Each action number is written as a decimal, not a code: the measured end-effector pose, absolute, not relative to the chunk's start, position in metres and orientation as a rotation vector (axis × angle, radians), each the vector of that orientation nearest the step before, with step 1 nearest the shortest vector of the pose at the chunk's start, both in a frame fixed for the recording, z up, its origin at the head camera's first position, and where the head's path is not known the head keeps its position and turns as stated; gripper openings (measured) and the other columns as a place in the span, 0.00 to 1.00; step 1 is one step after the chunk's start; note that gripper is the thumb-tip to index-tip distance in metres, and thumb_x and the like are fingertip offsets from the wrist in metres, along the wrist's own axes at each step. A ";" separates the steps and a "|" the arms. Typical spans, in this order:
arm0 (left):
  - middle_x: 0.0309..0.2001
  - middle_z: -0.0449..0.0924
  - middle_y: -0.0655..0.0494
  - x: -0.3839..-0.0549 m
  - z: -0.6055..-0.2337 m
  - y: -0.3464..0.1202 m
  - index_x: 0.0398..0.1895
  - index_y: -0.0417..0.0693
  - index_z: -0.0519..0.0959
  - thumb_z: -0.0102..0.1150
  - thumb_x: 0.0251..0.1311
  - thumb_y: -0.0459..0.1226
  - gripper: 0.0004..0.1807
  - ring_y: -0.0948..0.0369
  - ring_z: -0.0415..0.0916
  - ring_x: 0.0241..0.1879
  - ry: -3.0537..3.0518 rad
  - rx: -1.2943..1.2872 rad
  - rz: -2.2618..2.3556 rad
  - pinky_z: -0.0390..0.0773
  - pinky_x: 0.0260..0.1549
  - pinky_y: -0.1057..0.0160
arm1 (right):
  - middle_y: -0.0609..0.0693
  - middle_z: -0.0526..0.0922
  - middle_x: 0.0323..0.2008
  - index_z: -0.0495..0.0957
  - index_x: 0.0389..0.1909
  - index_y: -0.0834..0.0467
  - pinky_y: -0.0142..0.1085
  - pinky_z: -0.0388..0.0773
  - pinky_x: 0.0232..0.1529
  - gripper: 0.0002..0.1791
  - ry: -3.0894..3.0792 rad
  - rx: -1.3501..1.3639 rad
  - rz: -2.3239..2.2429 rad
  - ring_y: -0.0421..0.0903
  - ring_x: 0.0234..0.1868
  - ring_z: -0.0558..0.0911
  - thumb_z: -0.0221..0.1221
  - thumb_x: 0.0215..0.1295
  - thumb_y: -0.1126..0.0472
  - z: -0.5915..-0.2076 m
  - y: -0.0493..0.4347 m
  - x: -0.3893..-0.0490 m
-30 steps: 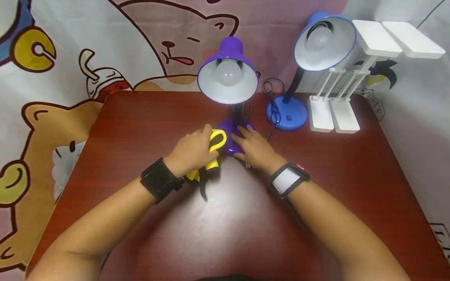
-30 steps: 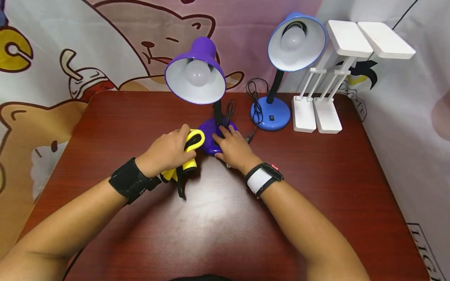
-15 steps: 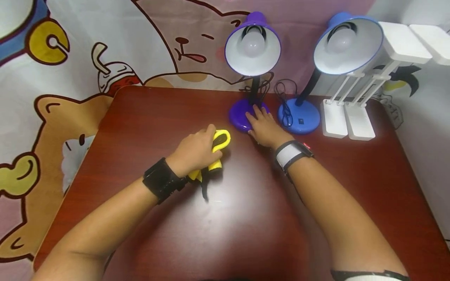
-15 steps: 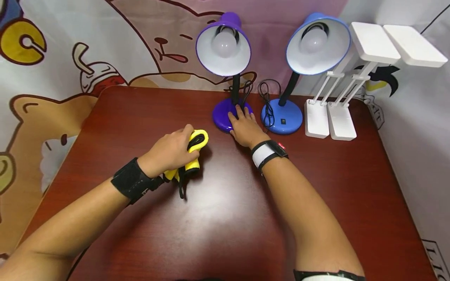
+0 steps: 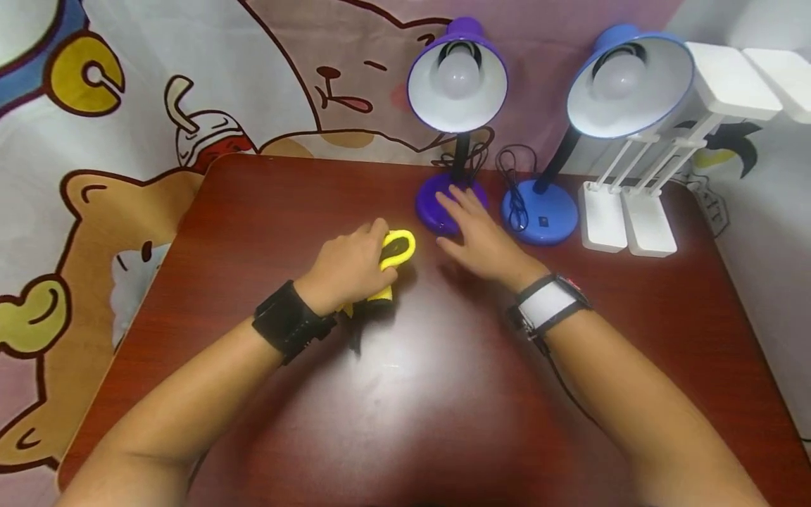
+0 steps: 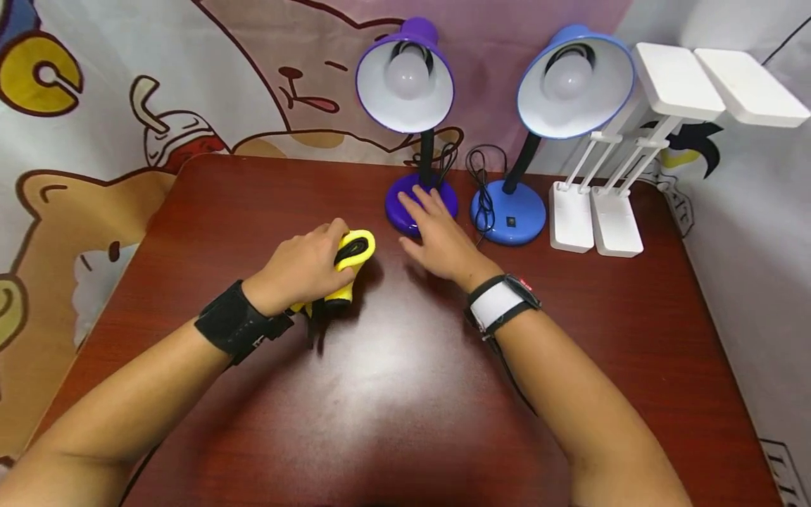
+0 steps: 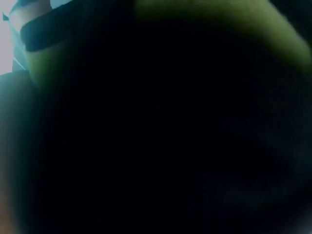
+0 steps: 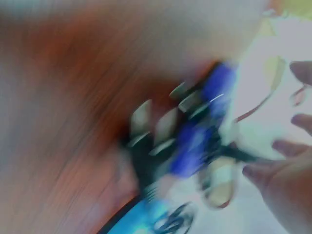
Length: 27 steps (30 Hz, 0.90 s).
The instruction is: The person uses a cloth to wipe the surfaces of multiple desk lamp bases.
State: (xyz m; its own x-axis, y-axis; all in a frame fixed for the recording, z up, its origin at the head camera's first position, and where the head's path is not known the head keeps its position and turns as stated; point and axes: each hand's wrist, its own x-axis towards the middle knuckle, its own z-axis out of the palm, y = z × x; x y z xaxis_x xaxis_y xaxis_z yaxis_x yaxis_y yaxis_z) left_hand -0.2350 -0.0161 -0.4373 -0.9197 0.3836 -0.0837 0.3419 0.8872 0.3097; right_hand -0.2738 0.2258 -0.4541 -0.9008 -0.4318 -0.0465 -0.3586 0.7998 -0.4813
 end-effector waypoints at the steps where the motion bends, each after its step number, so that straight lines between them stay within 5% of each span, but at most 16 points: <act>1: 0.36 0.74 0.53 -0.235 -0.436 -0.015 0.55 0.48 0.67 0.64 0.53 0.50 0.29 0.55 0.76 0.29 2.934 0.585 0.424 0.76 0.23 0.57 | 0.55 0.46 0.80 0.50 0.80 0.51 0.56 0.49 0.77 0.45 2.816 -0.685 -0.783 0.58 0.81 0.45 0.62 0.68 0.53 -0.450 0.222 -0.265; 7: 0.40 0.74 0.54 -0.231 -0.429 -0.004 0.59 0.48 0.70 0.67 0.50 0.47 0.32 0.58 0.75 0.31 3.010 0.834 0.425 0.79 0.24 0.55 | 0.55 0.64 0.75 0.56 0.77 0.57 0.44 0.60 0.75 0.46 2.758 -0.867 -0.979 0.51 0.75 0.65 0.68 0.61 0.56 -0.440 0.200 -0.231; 11: 0.39 0.73 0.56 -0.227 -0.424 0.005 0.56 0.50 0.71 0.68 0.51 0.47 0.30 0.59 0.74 0.31 3.033 0.962 0.451 0.78 0.22 0.56 | 0.55 0.80 0.59 0.74 0.65 0.58 0.43 0.76 0.60 0.32 2.921 -0.836 -0.926 0.50 0.58 0.79 0.69 0.60 0.57 -0.439 0.205 -0.224; 15: 0.39 0.72 0.56 -0.224 -0.426 0.008 0.56 0.52 0.70 0.70 0.49 0.50 0.32 0.59 0.72 0.34 3.007 0.948 0.468 0.77 0.24 0.57 | 0.51 0.81 0.46 0.81 0.49 0.57 0.39 0.79 0.45 0.17 3.043 -0.825 -0.862 0.46 0.43 0.80 0.69 0.59 0.59 -0.440 0.216 -0.212; 20: 0.40 0.71 0.55 -0.221 -0.432 0.009 0.58 0.53 0.68 0.74 0.46 0.45 0.35 0.56 0.71 0.37 2.981 0.998 0.444 0.77 0.28 0.56 | 0.54 0.81 0.50 0.80 0.49 0.60 0.42 0.82 0.46 0.20 3.201 -0.865 -0.789 0.49 0.47 0.83 0.70 0.56 0.60 -0.445 0.234 -0.194; 27: 0.40 0.72 0.51 -0.216 -0.452 0.014 0.50 0.49 0.70 0.66 0.56 0.33 0.20 0.52 0.74 0.36 3.047 1.382 0.240 0.78 0.27 0.55 | 0.57 0.80 0.49 0.76 0.43 0.60 0.45 0.80 0.47 0.20 3.275 -1.228 -0.247 0.55 0.49 0.79 0.73 0.50 0.64 -0.452 0.253 -0.182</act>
State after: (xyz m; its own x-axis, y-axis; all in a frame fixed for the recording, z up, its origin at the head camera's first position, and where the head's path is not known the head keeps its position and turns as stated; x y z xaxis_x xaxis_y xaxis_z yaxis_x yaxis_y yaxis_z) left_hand -0.2156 0.0137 -0.4519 -0.6419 0.7248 0.2502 0.7551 0.6543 0.0418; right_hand -0.1823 0.2529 -0.4524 -0.6970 -0.6076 0.3809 -0.6578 0.7532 -0.0021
